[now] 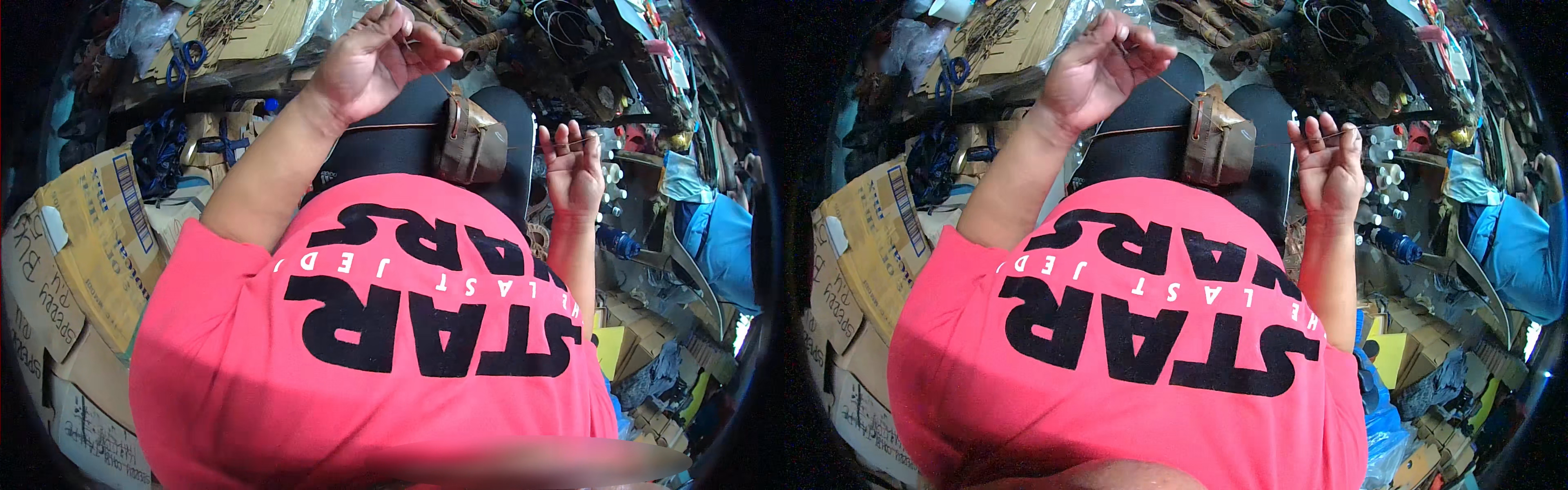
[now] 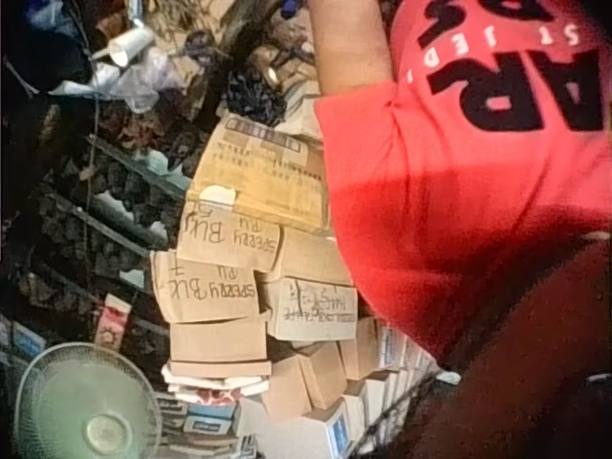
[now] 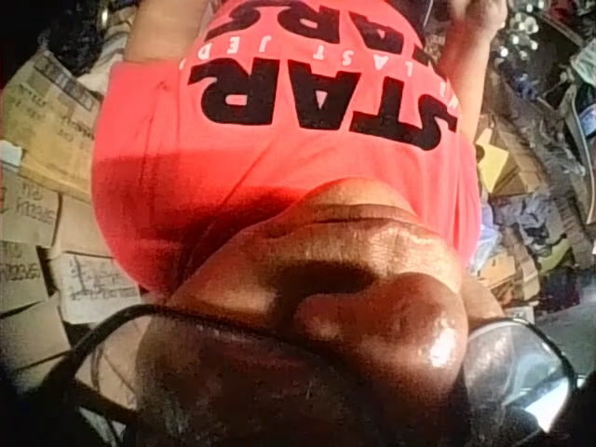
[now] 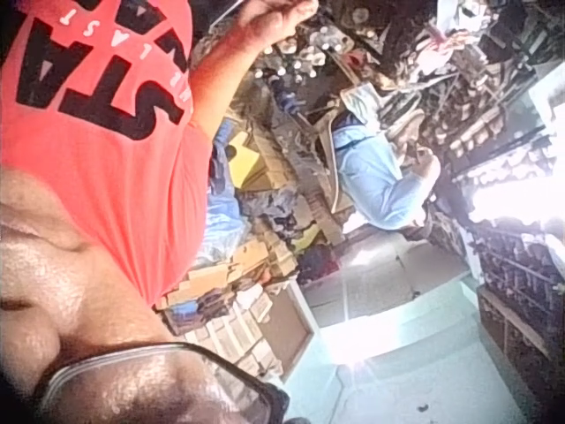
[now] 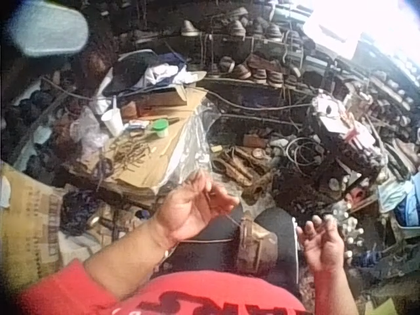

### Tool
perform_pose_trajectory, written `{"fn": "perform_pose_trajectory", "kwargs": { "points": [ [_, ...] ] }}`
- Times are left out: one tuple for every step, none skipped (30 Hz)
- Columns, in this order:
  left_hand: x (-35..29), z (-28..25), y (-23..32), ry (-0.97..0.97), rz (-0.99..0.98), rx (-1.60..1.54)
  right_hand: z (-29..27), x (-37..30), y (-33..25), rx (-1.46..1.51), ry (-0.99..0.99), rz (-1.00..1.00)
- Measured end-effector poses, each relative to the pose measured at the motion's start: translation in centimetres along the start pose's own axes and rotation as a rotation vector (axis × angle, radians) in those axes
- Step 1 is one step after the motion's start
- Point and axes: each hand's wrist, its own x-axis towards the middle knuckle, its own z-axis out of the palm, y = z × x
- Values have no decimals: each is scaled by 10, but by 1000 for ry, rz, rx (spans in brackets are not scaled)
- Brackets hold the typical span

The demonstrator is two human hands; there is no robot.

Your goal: The recorder is hand-stitching a piece of leather that forms part of a shoe upper.

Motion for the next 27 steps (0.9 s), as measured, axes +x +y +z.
{"fn": "perform_pose_trajectory", "kwargs": {
  "points": [
    [6,-23,-9,-120,-30,-128,2,3,0,5,54,21],
    [9,-36,-12,-244,-65,-254,2,5,-2,12,111,39],
    [13,-29,-2,-145,-108,-4,-10,6,-8,-10,-19,101],
    [12,-40,1,-144,-106,-4,-16,6,-12,-32,-157,171],
    [13,-58,3,-78,-81,116,-21,0,-13,-192,57,66],
    [7,-71,-1,-8,-58,232,-32,-2,-19,-221,110,53],
    [8,-70,-14,85,-62,355,-39,-2,-16,-243,102,59],
    [9,-72,-16,81,-61,353,-47,-3,-12,-265,94,65],
    [9,-69,-19,84,-94,334,-51,-3,-11,-259,146,96],
    [9,-67,-20,88,-127,315,-55,-4,-13,-218,138,176],
    [12,-68,-15,16,-128,357,-59,-5,-15,-265,212,197],
    [11,-62,-16,21,-129,352,-59,-5,-15,-314,284,224],
    [12,-53,-18,-41,-81,706,-62,-4,-16,-315,284,225],
    [11,-45,-20,-105,-30,1060,-68,-4,-20,-544,326,211],
    [8,-39,-22,-152,-4,1230,-75,-4,-24,-770,364,196],
    [6,-30,-23,-208,85,1348,-82,-4,-27,-1218,367,101],
    [4,-26,-26,-263,171,1377,-93,-2,-26,-1257,359,-20],
    [1,-24,-29,-313,256,1406,-92,-2,-22,-1293,344,-139],
    [-1,-23,-33,-309,254,1405,-91,-3,-20,-1294,341,-135],
    [-2,-22,-38,-331,298,1419,-89,-4,-16,-1320,261,-166],
    [-3,-20,-40,-354,341,1434,-77,-5,-11,-1342,180,-196],
    [-4,-17,-41,-352,338,1434,-63,-6,-6,-1523,97,-255],
    [-6,-14,-41,-349,434,1586,-49,-8,0,-1672,8,-317],
    [-7,-12,-41,-342,533,1738,-34,-10,7,-1819,-88,-382],
    [-6,-13,-43,-352,468,1730,-20,-14,14,-1764,-122,-379],
    [-6,-14,-44,-350,468,1730,-11,-15,18,-1787,-189,-371],
    [-6,-14,-46,-352,474,1751,-7,-15,22,-1786,-221,-375]
  ]
}}
